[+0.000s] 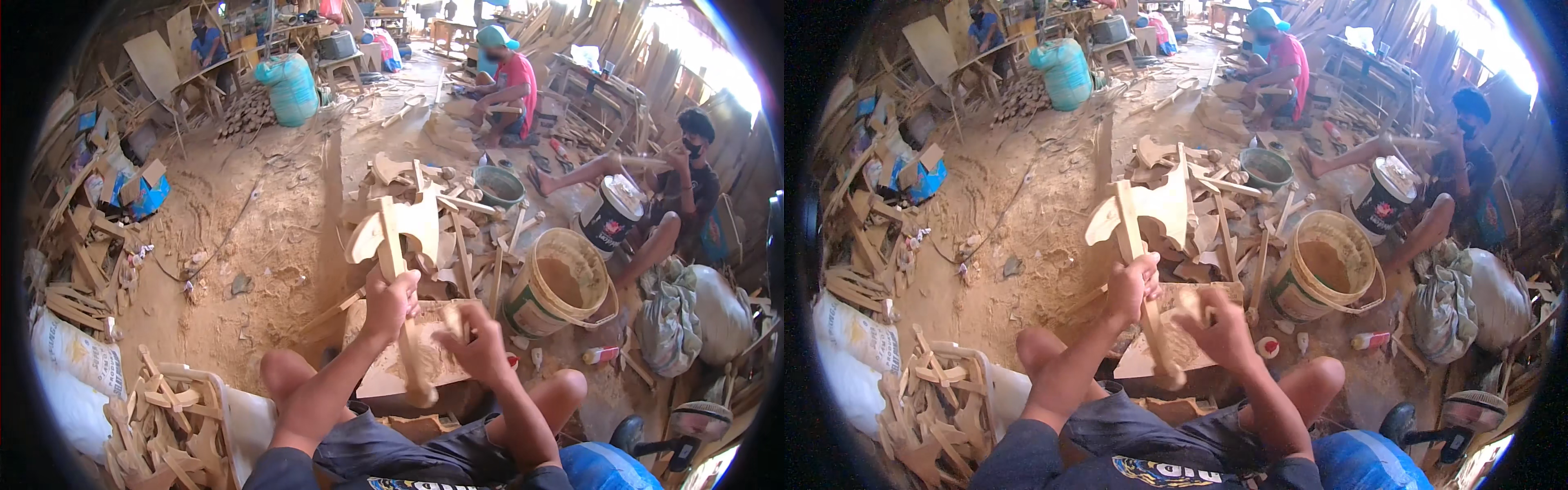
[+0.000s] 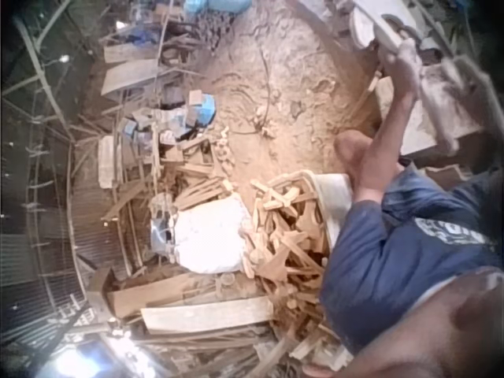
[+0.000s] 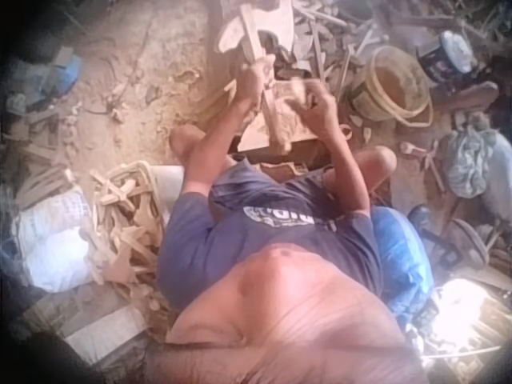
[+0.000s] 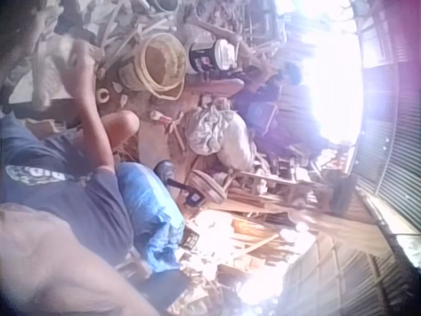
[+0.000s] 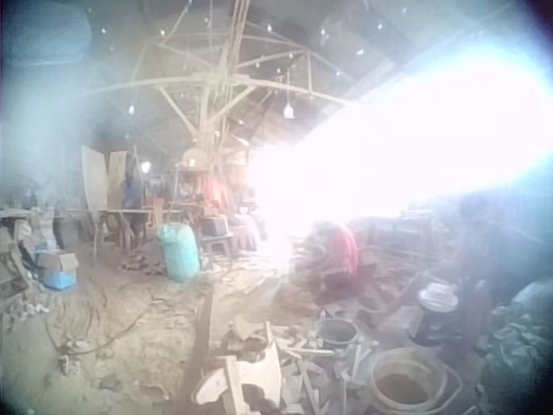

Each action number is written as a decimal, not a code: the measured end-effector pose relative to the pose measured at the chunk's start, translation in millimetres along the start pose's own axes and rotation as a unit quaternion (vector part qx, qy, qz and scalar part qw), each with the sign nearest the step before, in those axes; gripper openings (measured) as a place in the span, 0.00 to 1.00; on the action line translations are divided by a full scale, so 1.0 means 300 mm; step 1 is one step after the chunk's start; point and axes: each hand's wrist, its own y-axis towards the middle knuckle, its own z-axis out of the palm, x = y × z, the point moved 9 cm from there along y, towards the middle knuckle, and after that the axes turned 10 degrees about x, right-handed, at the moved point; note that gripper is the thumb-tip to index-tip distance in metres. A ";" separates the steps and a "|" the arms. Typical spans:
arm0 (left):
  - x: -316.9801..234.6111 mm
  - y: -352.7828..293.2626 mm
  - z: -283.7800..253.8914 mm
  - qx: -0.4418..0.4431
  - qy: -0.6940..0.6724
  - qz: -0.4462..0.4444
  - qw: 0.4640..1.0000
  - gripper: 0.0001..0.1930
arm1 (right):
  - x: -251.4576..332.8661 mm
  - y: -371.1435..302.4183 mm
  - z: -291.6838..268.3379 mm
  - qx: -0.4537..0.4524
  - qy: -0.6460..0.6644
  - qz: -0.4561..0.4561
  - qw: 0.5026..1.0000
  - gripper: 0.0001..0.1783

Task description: The person sands wooden axe parts and handles by hand using sandpaper.

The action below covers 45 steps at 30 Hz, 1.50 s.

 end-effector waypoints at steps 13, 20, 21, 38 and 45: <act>0.104 -0.087 0.052 0.045 0.154 -0.112 0.981 0.07 | 0.127 -0.043 -0.116 -0.107 -0.152 -0.207 0.960 0.39; 0.134 -0.108 0.092 0.092 0.123 -0.123 0.980 0.08 | 0.179 -0.071 -0.090 -0.177 -0.212 -0.254 0.927 0.30; 0.134 -0.109 0.098 0.094 0.124 -0.126 0.980 0.08 | 0.176 -0.078 -0.094 -0.185 -0.215 -0.251 0.925 0.30; 0.121 -0.113 0.082 0.082 0.124 -0.121 0.982 0.10 | 0.224 -0.113 -0.120 -0.190 -0.262 -0.229 0.918 0.34; 0.123 -0.114 0.077 0.053 0.246 -0.088 0.964 0.06 | 0.245 -0.147 -0.156 -0.242 -0.225 -0.255 0.909 0.32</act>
